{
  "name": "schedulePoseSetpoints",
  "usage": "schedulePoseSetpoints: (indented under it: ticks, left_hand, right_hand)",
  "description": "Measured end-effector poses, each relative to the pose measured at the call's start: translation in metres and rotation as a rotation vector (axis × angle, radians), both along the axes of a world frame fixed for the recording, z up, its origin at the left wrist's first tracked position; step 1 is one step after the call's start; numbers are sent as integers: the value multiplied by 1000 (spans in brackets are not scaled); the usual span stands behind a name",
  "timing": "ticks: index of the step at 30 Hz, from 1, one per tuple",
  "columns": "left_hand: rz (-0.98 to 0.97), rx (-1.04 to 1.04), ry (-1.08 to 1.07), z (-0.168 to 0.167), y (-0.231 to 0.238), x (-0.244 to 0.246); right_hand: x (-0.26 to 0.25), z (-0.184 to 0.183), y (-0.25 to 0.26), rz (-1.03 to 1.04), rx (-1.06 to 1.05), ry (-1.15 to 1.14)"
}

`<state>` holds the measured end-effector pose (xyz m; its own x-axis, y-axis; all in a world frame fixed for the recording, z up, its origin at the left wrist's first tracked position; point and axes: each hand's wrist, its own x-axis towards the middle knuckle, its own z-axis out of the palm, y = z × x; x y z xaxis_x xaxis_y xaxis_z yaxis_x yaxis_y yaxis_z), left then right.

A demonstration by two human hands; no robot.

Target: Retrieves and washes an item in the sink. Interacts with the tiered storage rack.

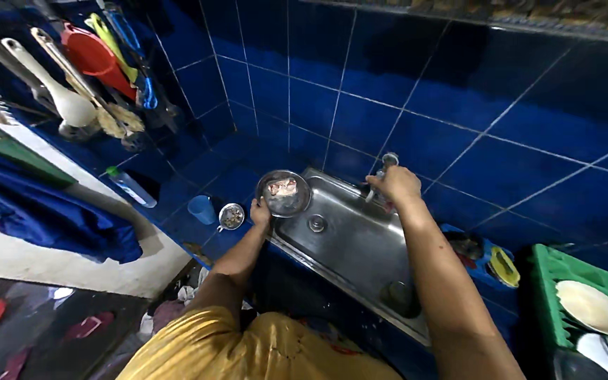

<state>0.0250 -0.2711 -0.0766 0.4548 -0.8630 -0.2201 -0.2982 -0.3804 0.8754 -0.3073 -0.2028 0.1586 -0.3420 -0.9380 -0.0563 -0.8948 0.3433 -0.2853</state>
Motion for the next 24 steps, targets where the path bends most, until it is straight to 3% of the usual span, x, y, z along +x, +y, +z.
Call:
schedulePoseSetpoints:
  ticks: [8,10,12,15,19,21,24]
  left_hand:
    - [102,148,8,0,-24,14]
    - [107,193,-112,6,-24,15]
    - [87,100,-315,16,-26,16]
    - [-264,-182,-616,19,-43,17]
    - [-892,-93,-851,19,-73,9]
    - [-1010,-8,-904,19,-81,2]
    - [-1024,75,-952,26,-85,-5]
  right_hand:
    - [2,3,-4,-18,42,33]
    - [1,1,-3,-20,32,43]
    - [0,-1,-5,-26,25,36]
    - [-2,-4,-4,-24,-7,13]
    - [-5,-10,-1,-19,-46,-44]
    - [-6,-12,-1,-25,-59,-58]
    - [-7,-12,-2,-49,-31,-64]
